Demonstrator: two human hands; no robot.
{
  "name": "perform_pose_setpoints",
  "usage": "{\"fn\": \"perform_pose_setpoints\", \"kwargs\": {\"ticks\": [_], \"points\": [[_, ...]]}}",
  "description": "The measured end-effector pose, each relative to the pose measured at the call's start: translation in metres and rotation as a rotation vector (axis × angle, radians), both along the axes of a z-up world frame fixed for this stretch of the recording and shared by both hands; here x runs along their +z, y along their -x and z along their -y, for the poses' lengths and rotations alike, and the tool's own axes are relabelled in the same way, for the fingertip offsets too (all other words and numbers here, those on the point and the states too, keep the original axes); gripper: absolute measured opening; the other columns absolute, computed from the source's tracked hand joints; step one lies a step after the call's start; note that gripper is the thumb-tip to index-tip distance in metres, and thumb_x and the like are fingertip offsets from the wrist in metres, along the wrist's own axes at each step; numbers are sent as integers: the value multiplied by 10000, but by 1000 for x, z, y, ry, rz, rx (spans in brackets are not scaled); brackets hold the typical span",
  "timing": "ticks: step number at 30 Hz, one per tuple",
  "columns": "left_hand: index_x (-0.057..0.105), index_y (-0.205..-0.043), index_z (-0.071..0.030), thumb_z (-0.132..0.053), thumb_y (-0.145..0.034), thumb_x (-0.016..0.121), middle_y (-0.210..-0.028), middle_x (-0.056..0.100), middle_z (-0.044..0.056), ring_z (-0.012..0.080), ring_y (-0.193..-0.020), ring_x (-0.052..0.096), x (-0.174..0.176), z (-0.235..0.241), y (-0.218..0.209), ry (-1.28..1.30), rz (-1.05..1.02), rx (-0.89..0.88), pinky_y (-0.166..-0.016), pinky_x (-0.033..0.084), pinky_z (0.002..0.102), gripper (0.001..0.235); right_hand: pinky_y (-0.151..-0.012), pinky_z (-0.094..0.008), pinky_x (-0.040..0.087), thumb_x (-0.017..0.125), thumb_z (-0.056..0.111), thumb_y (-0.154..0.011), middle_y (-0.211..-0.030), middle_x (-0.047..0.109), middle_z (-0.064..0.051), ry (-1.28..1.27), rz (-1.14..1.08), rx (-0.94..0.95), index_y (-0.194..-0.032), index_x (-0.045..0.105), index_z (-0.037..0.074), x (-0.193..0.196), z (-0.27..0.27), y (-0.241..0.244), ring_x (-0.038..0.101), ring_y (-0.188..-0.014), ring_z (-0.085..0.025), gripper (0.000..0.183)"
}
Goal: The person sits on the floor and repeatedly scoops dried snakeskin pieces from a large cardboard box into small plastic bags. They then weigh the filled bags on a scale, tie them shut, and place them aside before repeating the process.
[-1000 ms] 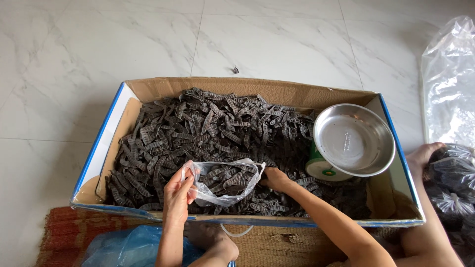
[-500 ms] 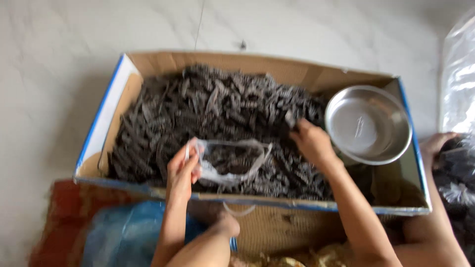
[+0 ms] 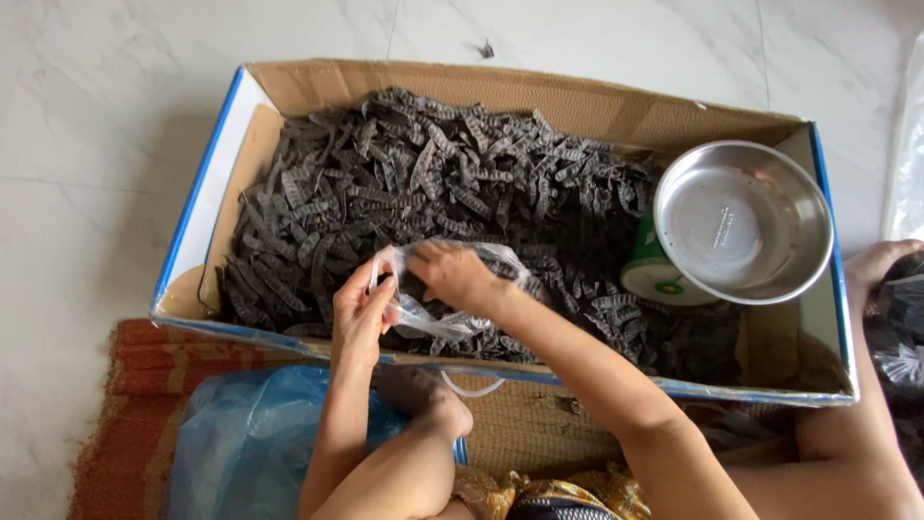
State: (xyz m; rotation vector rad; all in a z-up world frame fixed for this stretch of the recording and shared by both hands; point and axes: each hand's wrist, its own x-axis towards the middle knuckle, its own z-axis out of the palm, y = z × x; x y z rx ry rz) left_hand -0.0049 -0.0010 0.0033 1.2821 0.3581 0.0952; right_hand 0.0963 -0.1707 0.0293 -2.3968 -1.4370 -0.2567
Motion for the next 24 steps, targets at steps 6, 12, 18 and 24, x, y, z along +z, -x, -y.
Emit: {"fn": "perform_pose_setpoints", "kwargs": {"ticks": [6,12,18,24], "points": [[642,-1434,-79,-76,-989,681,-841,668,20,22,-556,568,-3,-5,5,-7,36,-7,-425,325,188,446,-788,-354,613,751,149,-883,-1089,738,-81,-296,-327,-109,-1063,735,75,33,72,-13,740,-933,-275,196],[648,-1372,-75,-58,-952,679,-1058,686,-13,16,-547,563,4,-1,5,29,17,35,-398,304,183,422,-775,-441,593,752,231,-925,-995,760,-93,163,-442,-515,-1020,777,129,-31,182,-36,742,-880,-314,142],[649,-1374,-69,-54,-963,671,-1079,679,6,23,-557,566,-1,-3,3,-10,42,42,-401,299,193,412,-999,-454,512,902,454,-741,-1356,575,-152,696,-583,-694,-1319,558,43,-139,185,-25,539,-1298,-339,789],[644,-1369,-78,-66,-957,651,-1083,662,-23,17,-543,534,-1,-2,2,-37,16,42,-402,314,204,412,-914,-461,501,939,345,-579,-1397,499,-214,467,-223,-785,-1482,383,-14,-177,168,-50,519,-1212,-380,1119]]}}
